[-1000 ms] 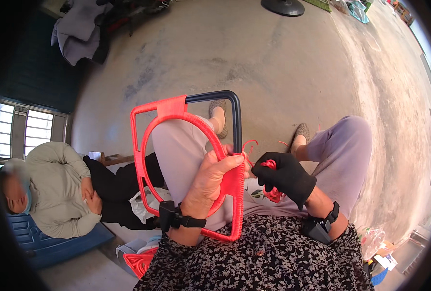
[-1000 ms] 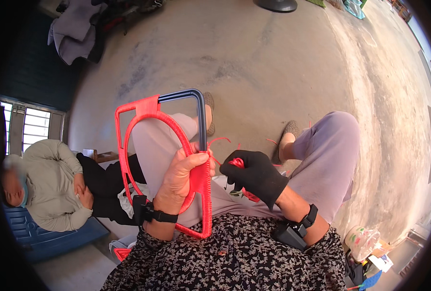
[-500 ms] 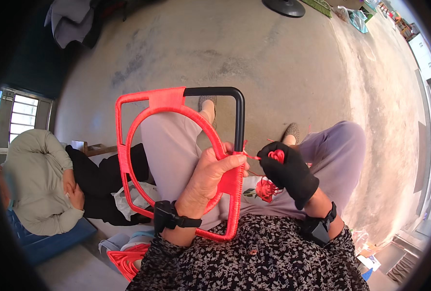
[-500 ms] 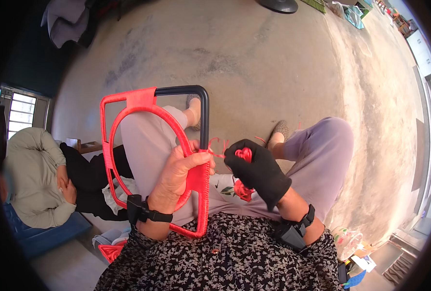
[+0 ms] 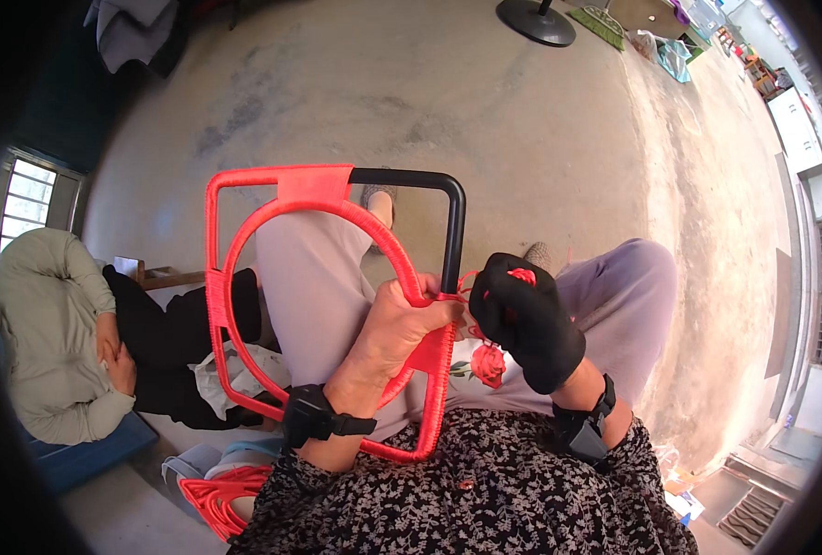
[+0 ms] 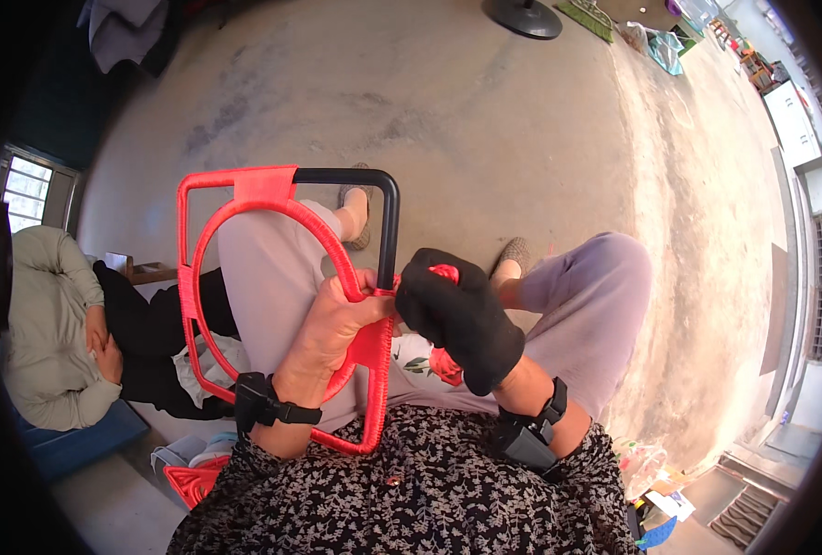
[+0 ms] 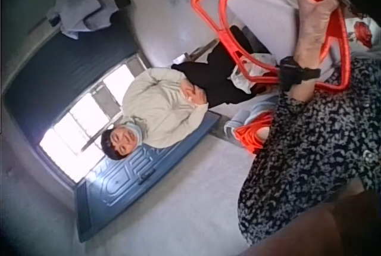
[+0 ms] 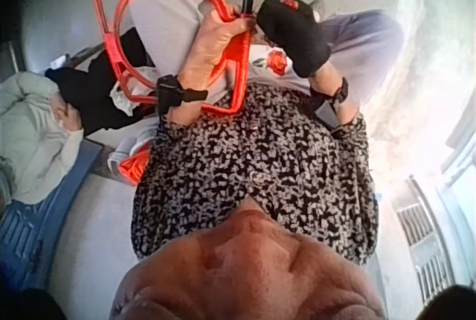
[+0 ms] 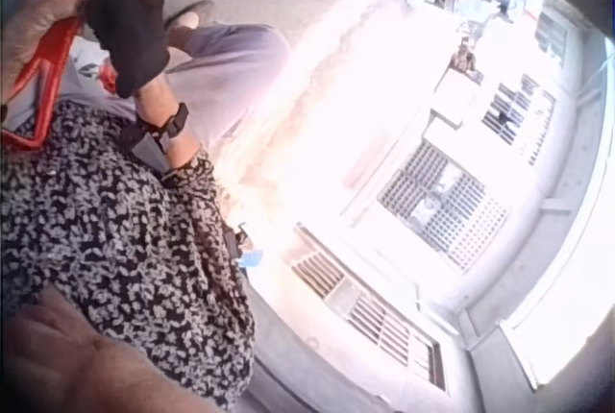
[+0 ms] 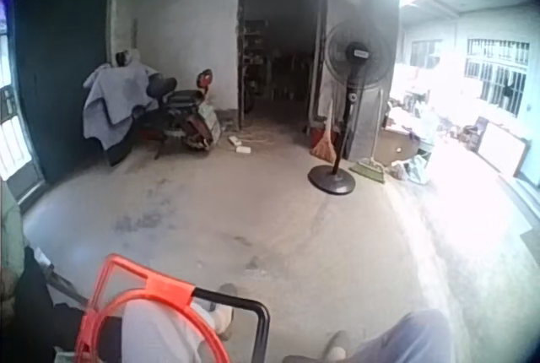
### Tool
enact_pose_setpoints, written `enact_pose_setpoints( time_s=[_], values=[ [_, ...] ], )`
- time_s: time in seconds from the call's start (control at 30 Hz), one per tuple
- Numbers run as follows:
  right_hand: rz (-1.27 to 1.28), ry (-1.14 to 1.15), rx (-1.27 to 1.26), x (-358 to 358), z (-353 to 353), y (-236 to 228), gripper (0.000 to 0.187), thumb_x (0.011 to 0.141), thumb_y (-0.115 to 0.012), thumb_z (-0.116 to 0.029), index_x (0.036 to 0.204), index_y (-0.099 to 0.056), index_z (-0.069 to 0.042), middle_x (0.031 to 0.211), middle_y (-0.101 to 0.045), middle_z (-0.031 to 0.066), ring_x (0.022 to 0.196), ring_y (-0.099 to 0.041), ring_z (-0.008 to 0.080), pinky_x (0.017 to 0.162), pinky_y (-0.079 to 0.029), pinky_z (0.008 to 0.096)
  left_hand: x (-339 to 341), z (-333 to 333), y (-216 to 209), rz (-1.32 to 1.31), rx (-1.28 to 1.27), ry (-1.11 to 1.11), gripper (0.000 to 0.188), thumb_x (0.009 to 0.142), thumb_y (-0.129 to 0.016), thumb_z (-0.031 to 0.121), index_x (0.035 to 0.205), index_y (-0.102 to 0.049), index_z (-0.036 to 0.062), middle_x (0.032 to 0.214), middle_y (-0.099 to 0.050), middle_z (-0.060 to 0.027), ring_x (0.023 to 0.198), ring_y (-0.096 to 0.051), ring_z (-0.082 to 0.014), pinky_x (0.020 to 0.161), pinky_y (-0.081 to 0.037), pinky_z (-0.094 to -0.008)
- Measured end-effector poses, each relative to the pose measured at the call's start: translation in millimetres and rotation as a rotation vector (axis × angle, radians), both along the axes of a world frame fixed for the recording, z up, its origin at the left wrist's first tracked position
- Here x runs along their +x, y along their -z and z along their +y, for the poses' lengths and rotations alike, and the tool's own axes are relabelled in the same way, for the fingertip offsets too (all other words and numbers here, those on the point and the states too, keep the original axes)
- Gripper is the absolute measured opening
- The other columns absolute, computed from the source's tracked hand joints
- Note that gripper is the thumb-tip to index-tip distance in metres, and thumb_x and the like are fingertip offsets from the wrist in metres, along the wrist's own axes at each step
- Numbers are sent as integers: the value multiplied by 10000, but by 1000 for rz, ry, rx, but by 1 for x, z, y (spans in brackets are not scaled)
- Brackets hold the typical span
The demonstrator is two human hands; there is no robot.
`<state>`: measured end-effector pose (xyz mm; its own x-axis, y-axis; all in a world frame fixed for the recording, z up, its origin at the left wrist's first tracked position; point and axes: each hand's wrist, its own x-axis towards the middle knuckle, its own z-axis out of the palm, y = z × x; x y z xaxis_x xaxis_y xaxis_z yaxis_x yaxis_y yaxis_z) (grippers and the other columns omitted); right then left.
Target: Weaving red plastic cord around a black plastic chair frame.
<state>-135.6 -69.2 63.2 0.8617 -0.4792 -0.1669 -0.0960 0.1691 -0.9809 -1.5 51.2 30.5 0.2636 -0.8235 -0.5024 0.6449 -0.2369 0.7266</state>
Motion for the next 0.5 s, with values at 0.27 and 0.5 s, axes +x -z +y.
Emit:
enact_pose_setpoints(
  time_s=[0.27, 0.5],
  values=[
    [-41, 6, 94, -1, 11, -2, 176, 936, -547, -181, 827, -569, -44, 731, -545, -13, 581, -475, 49, 521, -382, 216, -2, 2, 10, -45, 9, -42, 141, 820, -705, 81, 864, -598, 1, 765, -634, -44, 656, -623, -111, 607, -516, -245],
    [273, 399, 19, -33, -41, 5, 199, 921, -588, -197, 954, -673, -20, 863, -683, 46, 575, -572, 66, 494, -419, 212, 2, 5, 1, 144, -44, 42, 186, 803, -692, 124, 905, -575, 21, 741, -624, -75, 644, -615, -140, 592, -513, -258]
  ],
)
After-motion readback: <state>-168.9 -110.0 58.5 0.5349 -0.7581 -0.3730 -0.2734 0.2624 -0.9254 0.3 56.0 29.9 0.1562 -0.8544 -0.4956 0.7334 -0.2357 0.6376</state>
